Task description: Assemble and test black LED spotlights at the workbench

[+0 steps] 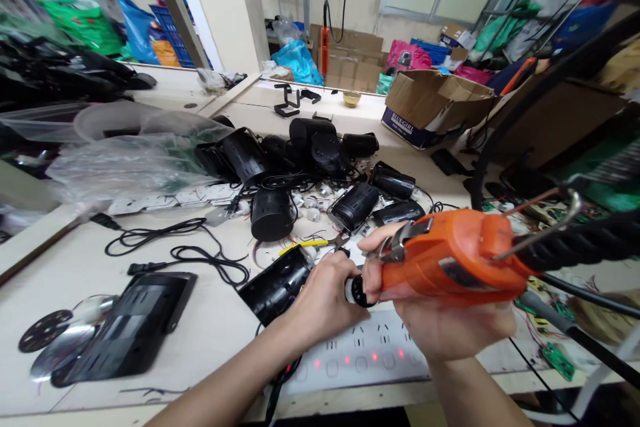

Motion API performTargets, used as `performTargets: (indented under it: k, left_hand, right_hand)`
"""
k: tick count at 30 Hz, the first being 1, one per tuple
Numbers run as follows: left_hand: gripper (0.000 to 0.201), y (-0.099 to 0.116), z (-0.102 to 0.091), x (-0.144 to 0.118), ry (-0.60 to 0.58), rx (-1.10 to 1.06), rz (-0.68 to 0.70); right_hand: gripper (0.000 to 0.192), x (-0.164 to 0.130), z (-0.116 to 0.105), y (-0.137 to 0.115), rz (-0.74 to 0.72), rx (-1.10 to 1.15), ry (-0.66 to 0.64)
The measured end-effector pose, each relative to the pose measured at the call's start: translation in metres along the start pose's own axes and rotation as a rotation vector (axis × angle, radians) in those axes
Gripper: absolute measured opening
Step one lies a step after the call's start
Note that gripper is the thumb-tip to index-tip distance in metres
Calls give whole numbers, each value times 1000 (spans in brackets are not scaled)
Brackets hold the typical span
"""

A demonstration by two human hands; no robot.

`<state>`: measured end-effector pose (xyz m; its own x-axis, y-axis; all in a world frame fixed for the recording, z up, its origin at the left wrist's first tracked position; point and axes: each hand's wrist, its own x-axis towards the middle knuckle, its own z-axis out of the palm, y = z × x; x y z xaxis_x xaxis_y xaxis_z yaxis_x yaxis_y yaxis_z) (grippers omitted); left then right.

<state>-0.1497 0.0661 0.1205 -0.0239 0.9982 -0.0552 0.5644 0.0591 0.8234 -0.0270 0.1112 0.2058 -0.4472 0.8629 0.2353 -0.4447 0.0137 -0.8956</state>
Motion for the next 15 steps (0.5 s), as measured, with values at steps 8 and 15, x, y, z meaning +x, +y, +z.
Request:
performTargets:
  k: [8,15]
  left_hand:
    - [20,-2,2,1,39,21,-3]
    - [21,-3,2,1,40,11,15]
  right_hand:
    - [43,0,-4,3,-35,21,-167]
    - [45,0,0,0,-41,22,-74]
